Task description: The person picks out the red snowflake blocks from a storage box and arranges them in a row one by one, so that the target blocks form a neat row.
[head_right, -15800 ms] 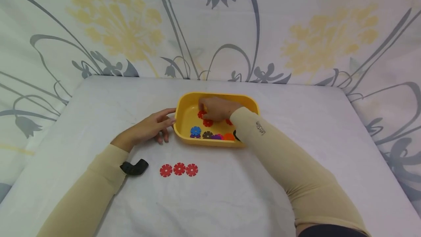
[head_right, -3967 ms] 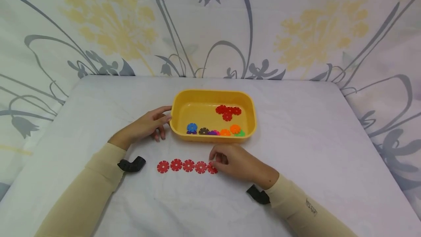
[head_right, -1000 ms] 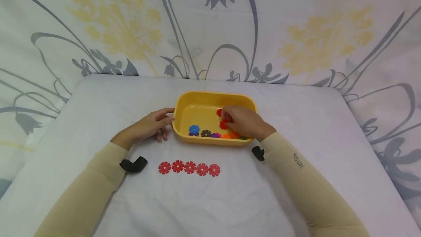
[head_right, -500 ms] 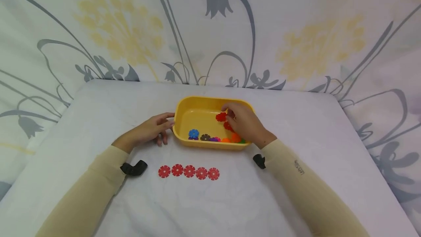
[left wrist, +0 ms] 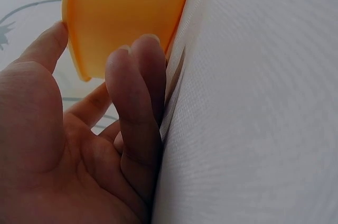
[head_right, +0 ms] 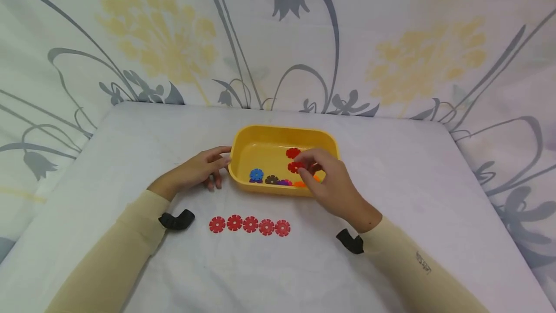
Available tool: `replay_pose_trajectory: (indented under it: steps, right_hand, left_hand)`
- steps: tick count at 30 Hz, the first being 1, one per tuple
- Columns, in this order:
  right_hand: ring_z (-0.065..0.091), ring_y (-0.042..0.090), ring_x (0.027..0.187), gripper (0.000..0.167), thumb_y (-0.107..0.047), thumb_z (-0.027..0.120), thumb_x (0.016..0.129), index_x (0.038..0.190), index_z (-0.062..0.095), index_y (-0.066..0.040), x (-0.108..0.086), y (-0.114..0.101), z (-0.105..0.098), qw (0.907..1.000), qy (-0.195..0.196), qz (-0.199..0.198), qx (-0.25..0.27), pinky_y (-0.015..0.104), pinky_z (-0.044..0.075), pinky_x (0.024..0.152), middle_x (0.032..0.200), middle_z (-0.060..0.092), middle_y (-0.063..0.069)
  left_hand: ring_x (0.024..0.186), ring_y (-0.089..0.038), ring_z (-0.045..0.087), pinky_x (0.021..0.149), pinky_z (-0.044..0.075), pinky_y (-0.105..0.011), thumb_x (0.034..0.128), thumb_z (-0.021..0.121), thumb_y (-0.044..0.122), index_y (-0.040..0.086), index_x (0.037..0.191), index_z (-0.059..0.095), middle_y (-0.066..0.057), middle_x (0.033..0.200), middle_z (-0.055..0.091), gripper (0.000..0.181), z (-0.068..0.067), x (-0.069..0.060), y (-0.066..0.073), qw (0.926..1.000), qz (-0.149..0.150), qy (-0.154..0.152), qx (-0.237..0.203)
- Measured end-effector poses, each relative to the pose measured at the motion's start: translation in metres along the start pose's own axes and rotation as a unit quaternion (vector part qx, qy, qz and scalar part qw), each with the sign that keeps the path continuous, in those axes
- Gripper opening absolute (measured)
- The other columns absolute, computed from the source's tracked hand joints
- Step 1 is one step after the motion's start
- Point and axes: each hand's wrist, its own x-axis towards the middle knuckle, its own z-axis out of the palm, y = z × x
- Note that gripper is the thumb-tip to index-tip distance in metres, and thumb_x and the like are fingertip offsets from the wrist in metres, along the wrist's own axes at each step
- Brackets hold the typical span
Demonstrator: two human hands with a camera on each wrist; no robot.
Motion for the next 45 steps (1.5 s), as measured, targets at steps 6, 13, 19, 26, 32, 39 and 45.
replay_pose_trajectory:
  steps: [6, 13, 19, 26, 32, 39, 45]
  right_hand:
    - [0.06, 0.006, 0.088, 0.02, 0.0, 0.068, 0.091, 0.107, 0.063, -0.009, -0.023, -0.008, -0.007, 0.9987, -0.027, 0.021, 0.038, 0.017, 0.054, 0.08, 0.097, 0.068, -0.004]
    - [0.059, 0.008, 0.083, 0.019, -0.002, 0.07, 0.092, 0.107, 0.064, -0.013, -0.031, -0.001, -0.006, 0.9947, -0.075, 0.032, 0.062, 0.018, 0.055, 0.076, 0.098, 0.07, -0.004]
    - [0.058, 0.009, 0.076, 0.016, -0.007, 0.072, 0.091, 0.103, 0.066, -0.015, -0.034, 0.001, -0.004, 0.9913, -0.107, 0.045, 0.063, 0.02, 0.055, 0.069, 0.091, 0.069, -0.006]
    - [0.058, 0.01, 0.076, 0.015, -0.012, 0.074, 0.091, 0.103, 0.067, -0.019, -0.037, 0.005, 0.004, 0.9744, -0.207, 0.057, 0.067, 0.02, 0.054, 0.066, 0.088, 0.065, -0.01]
    - [0.059, 0.011, 0.079, 0.018, -0.012, 0.075, 0.09, 0.104, 0.067, -0.021, -0.038, 0.011, 0.009, 0.965, -0.243, 0.068, 0.073, 0.021, 0.055, 0.07, 0.091, 0.066, -0.009]
    - [0.059, 0.011, 0.08, 0.017, -0.012, 0.075, 0.09, 0.103, 0.067, -0.019, -0.036, 0.013, 0.011, 0.9517, -0.287, 0.091, 0.061, 0.021, 0.055, 0.073, 0.087, 0.063, -0.009]
    - [0.056, 0.01, 0.075, 0.015, -0.011, 0.074, 0.089, 0.1, 0.066, -0.017, -0.038, 0.013, 0.011, 0.9428, -0.312, 0.101, 0.059, 0.02, 0.053, 0.067, 0.08, 0.058, -0.008]
  left_hand:
    - [0.062, -0.02, 0.06, 0.06, 0.054, -0.027, 0.1023, 0.05, 0.051, 0.025, 0.154, 0.035, -0.011, 0.117, 0.063, 0.059, -0.001, 0.0, 0.0, 1.0, -0.004, -0.004, 0.002]
    - [0.062, -0.02, 0.061, 0.059, 0.054, -0.027, 0.1017, 0.05, 0.052, 0.026, 0.153, 0.036, -0.012, 0.117, 0.063, 0.06, -0.002, 0.002, 0.002, 1.0, 0.0, -0.005, 0.002]
    - [0.064, -0.021, 0.06, 0.061, 0.055, -0.028, 0.1027, 0.049, 0.05, 0.026, 0.154, 0.035, -0.011, 0.117, 0.062, 0.058, -0.002, 0.002, 0.001, 1.0, 0.004, -0.006, 0.007]
    - [0.066, -0.021, 0.06, 0.063, 0.056, -0.027, 0.1022, 0.05, 0.05, 0.026, 0.154, 0.035, -0.011, 0.118, 0.061, 0.059, -0.001, 0.0, 0.0, 0.9999, -0.008, -0.009, 0.003]
    - [0.065, -0.022, 0.06, 0.062, 0.055, -0.028, 0.1008, 0.051, 0.054, 0.028, 0.153, 0.036, -0.01, 0.118, 0.062, 0.06, -0.001, 0.001, 0.0, 0.9999, -0.009, -0.002, 0.006]
    - [0.065, -0.021, 0.06, 0.062, 0.055, -0.028, 0.1024, 0.049, 0.051, 0.025, 0.154, 0.035, -0.013, 0.119, 0.062, 0.06, -0.002, 0.001, 0.001, 0.9999, -0.007, -0.007, 0.011]
    - [0.064, -0.021, 0.06, 0.061, 0.054, -0.027, 0.1027, 0.05, 0.049, 0.024, 0.155, 0.035, -0.013, 0.119, 0.061, 0.059, -0.001, 0.001, 0.003, 0.9999, -0.009, -0.007, 0.01]
